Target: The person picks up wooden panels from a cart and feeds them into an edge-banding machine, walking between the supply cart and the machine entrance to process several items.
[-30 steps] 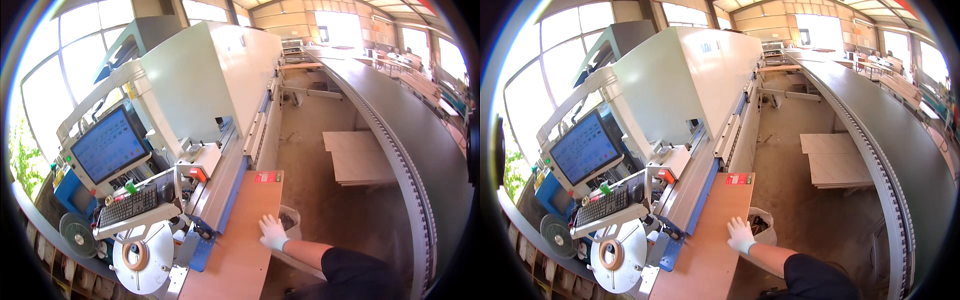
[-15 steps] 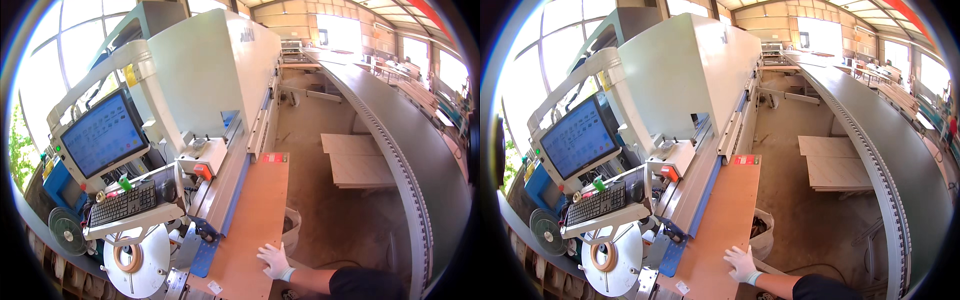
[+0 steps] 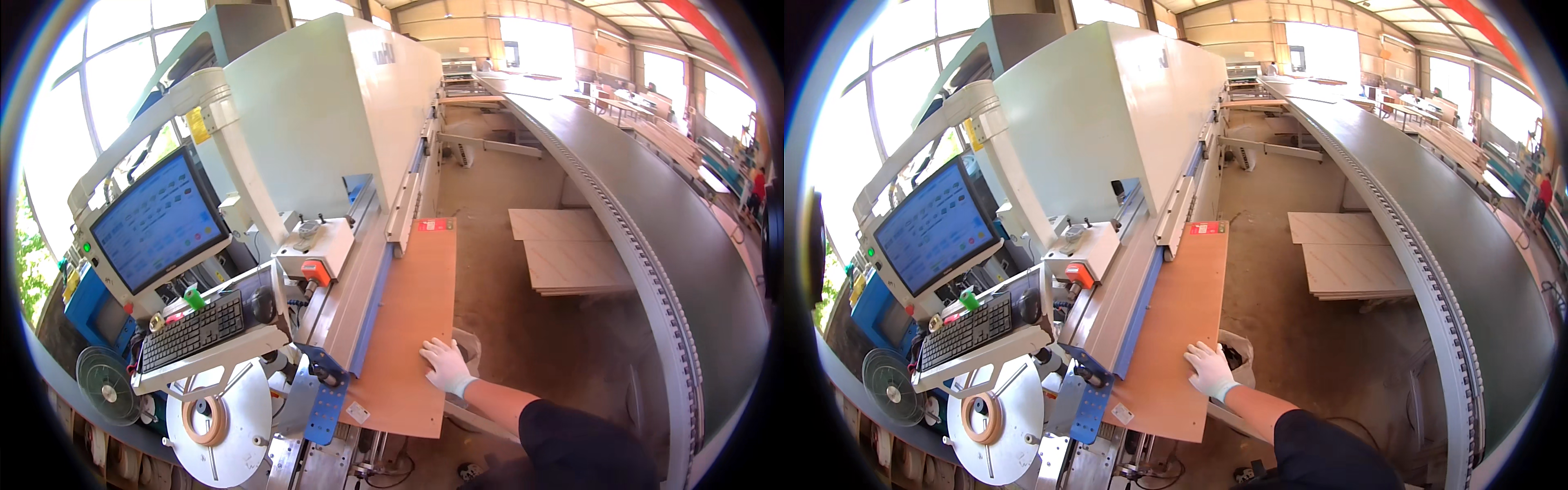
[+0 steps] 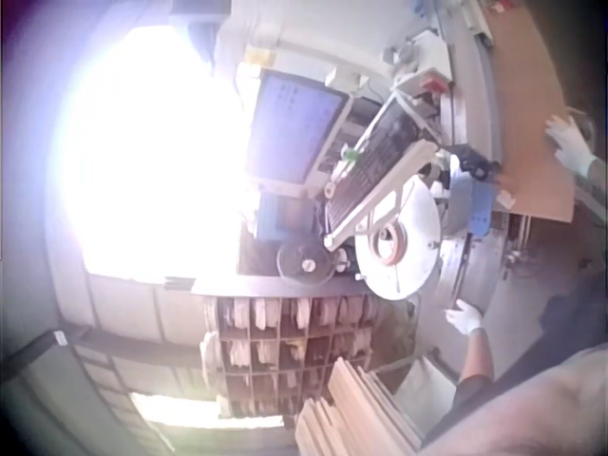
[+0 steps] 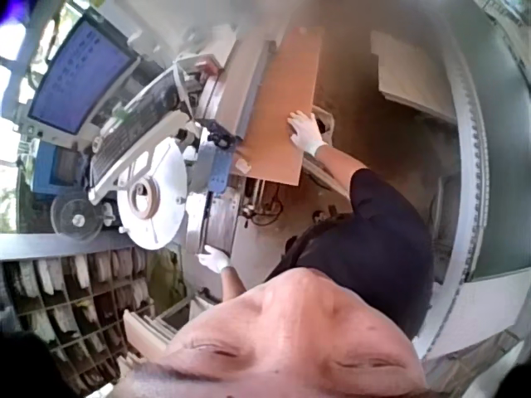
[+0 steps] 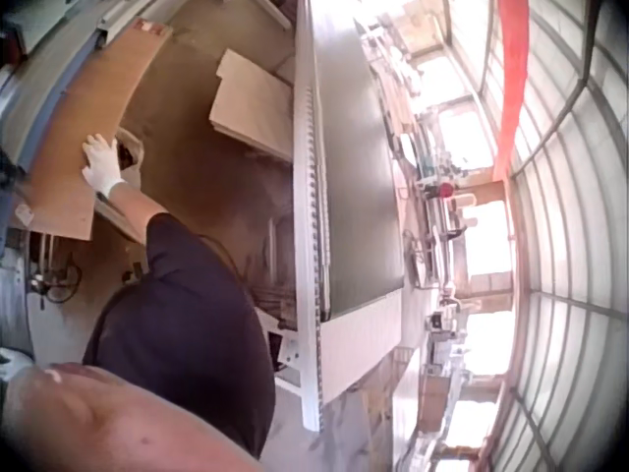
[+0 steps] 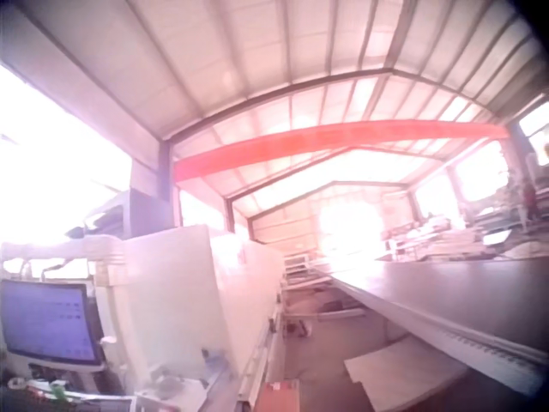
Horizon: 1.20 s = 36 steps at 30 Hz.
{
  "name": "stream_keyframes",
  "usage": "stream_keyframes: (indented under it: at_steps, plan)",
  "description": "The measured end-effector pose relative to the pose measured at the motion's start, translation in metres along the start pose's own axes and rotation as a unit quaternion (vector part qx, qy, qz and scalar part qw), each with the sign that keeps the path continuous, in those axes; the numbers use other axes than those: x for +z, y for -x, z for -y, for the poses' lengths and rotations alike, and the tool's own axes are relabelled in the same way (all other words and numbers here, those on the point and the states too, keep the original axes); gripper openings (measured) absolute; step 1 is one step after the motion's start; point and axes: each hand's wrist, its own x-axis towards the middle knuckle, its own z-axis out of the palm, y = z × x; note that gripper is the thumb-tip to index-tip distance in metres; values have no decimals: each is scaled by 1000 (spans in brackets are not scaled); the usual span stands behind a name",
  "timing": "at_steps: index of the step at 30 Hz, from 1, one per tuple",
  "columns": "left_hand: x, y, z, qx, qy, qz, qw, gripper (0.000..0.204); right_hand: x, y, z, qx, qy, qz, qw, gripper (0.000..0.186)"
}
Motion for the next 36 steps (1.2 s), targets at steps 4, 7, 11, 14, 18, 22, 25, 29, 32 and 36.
stream_keyframes:
  at_steps: [4,7,11,14,18,22,25,29,32,36]
  plan:
    - [4,-1,10,-17,-9,1,1000,71,-6,10,37,20,57,45,997,62]
    - [-5,1,1,-18,9,-3,1000,72,-8,30,63,11,73,75,994,66]
    - [-14,0,-7,-13,4,9,1000,71,-13,21,63,47,75,45,995,61]
    - [-23,3,-16,-27,7,17,999,71,-15,1,48,54,96,73,991,62]
    - [-15,3,-7,-33,7,-1,999,72,-16,-26,27,61,108,86,988,61]
    - [-8,4,-9,-46,-8,19,999,73,-4,-35,1,85,114,36,989,67]
    - [-3,5,-1,-54,-6,16,998,74,-5,-14,25,49,122,35,991,68]
    - [-12,8,-12,-60,3,36,998,75,31,71,23,30,-1,6,1000,66]
    - [-6,4,-2,-60,1,36,998,74,34,155,20,19,32,38,999,60]
    - [-19,6,-5,-58,13,39,997,73,4,228,2,118,71,262,955,54]
